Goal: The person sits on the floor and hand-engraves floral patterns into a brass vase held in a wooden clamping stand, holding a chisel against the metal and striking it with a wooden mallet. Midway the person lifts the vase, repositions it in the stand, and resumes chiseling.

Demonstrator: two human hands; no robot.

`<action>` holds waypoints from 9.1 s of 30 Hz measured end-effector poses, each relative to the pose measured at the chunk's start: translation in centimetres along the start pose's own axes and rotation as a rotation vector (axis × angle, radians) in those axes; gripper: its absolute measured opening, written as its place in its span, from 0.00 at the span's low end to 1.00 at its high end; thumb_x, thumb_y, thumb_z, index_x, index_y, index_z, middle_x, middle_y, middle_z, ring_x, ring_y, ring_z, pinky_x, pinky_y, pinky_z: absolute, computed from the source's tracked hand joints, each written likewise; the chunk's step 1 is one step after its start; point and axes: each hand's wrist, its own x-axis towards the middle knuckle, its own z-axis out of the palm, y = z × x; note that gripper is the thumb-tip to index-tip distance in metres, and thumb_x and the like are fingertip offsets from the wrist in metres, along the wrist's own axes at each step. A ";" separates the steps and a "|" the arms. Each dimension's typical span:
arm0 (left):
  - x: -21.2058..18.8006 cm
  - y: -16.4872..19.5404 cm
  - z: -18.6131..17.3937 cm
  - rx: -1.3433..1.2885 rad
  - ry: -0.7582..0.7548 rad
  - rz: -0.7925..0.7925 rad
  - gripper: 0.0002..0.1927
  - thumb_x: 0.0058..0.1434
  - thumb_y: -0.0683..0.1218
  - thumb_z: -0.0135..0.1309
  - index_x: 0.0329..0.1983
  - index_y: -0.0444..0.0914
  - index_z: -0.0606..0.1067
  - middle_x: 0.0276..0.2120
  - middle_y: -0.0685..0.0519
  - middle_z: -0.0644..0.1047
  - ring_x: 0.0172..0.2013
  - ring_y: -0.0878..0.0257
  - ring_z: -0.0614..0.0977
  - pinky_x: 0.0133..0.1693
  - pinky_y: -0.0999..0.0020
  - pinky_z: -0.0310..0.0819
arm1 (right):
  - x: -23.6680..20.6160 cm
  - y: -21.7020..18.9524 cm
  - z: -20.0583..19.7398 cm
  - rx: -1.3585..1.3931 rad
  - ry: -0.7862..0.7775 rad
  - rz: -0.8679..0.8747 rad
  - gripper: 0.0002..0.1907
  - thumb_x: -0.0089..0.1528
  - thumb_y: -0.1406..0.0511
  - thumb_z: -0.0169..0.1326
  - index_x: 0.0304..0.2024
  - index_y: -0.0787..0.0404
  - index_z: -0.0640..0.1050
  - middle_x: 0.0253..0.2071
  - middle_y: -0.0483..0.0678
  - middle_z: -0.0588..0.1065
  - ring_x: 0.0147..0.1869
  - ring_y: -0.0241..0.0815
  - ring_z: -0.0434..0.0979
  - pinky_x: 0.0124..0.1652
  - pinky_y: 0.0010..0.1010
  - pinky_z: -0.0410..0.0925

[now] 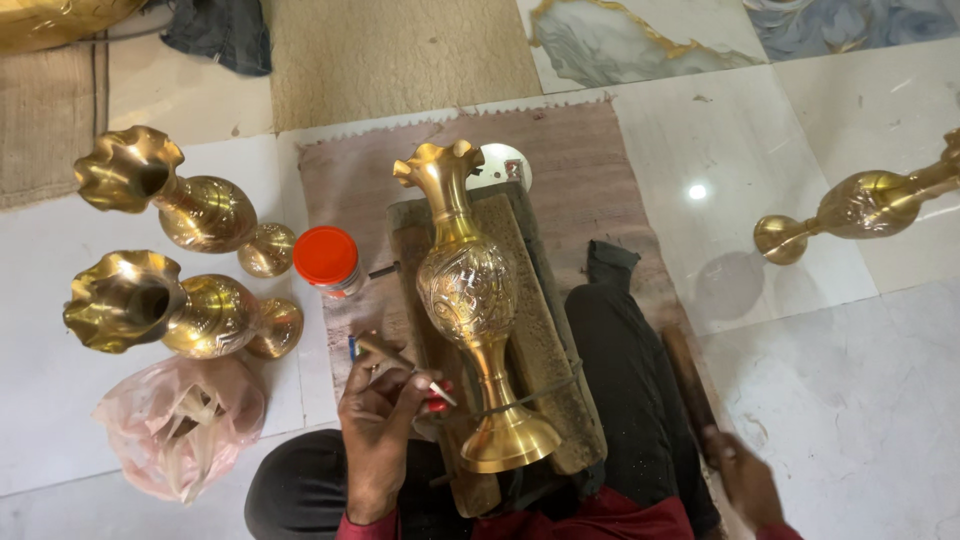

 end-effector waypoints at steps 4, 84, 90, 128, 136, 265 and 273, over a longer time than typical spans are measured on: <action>-0.1 0.6 0.6 0.015 -0.107 0.100 0.17 0.61 0.32 0.58 0.53 0.31 0.71 0.39 0.44 0.83 0.42 0.59 0.86 0.41 0.64 0.86 | 3.0 -1.1 -0.3 -0.183 0.214 -0.002 0.33 0.63 0.49 0.56 0.61 0.65 0.76 0.52 0.64 0.78 0.51 0.59 0.82 0.49 0.45 0.74; -0.3 -0.1 2.3 0.709 0.030 0.402 0.13 0.57 0.40 0.64 0.36 0.35 0.70 0.21 0.53 0.72 0.20 0.69 0.72 0.20 0.69 0.65 | 3.9 -32.1 -2.6 0.034 -0.278 -1.219 0.43 0.51 0.56 0.69 0.68 0.48 0.68 0.72 0.48 0.66 0.57 0.56 0.79 0.49 0.42 0.75; -1.2 -3.2 -0.6 0.754 0.088 0.252 0.16 0.58 0.45 0.67 0.26 0.37 0.70 0.11 0.58 0.66 0.14 0.71 0.63 0.16 0.69 0.52 | 3.7 -31.8 -2.8 0.245 -0.408 -1.159 0.40 0.56 0.58 0.69 0.68 0.61 0.70 0.75 0.53 0.63 0.74 0.55 0.68 0.64 0.43 0.67; -1.8 3.8 5.4 0.524 -0.080 0.029 0.12 0.59 0.37 0.63 0.45 0.30 0.77 0.33 0.47 0.86 0.35 0.65 0.89 0.36 0.71 0.89 | 2.4 -29.4 -9.9 -0.211 -0.220 -1.003 0.34 0.60 0.63 0.57 0.69 0.54 0.66 0.47 0.53 0.75 0.44 0.50 0.79 0.39 0.42 0.73; -2.1 4.2 5.5 0.604 -0.027 0.299 0.13 0.63 0.35 0.60 0.50 0.35 0.76 0.38 0.49 0.86 0.40 0.65 0.90 0.40 0.70 0.86 | 3.4 -29.8 -9.3 -0.213 -0.129 -1.198 0.33 0.59 0.65 0.58 0.68 0.54 0.69 0.47 0.52 0.76 0.48 0.52 0.77 0.44 0.45 0.71; -1.3 6.0 7.5 0.786 -0.150 0.168 0.24 0.56 0.37 0.62 0.57 0.35 0.76 0.34 0.45 0.85 0.31 0.61 0.89 0.34 0.66 0.85 | 4.3 -30.9 -11.0 -0.264 -0.204 -1.250 0.34 0.58 0.73 0.56 0.67 0.46 0.71 0.56 0.52 0.75 0.56 0.51 0.77 0.52 0.43 0.73; -3.3 5.8 8.8 0.711 0.098 0.108 0.19 0.56 0.36 0.61 0.52 0.34 0.77 0.31 0.47 0.86 0.31 0.62 0.90 0.32 0.67 0.84 | 3.2 -34.4 -12.7 -0.393 -0.181 -1.314 0.38 0.55 0.73 0.55 0.68 0.43 0.68 0.52 0.49 0.75 0.52 0.48 0.77 0.49 0.42 0.72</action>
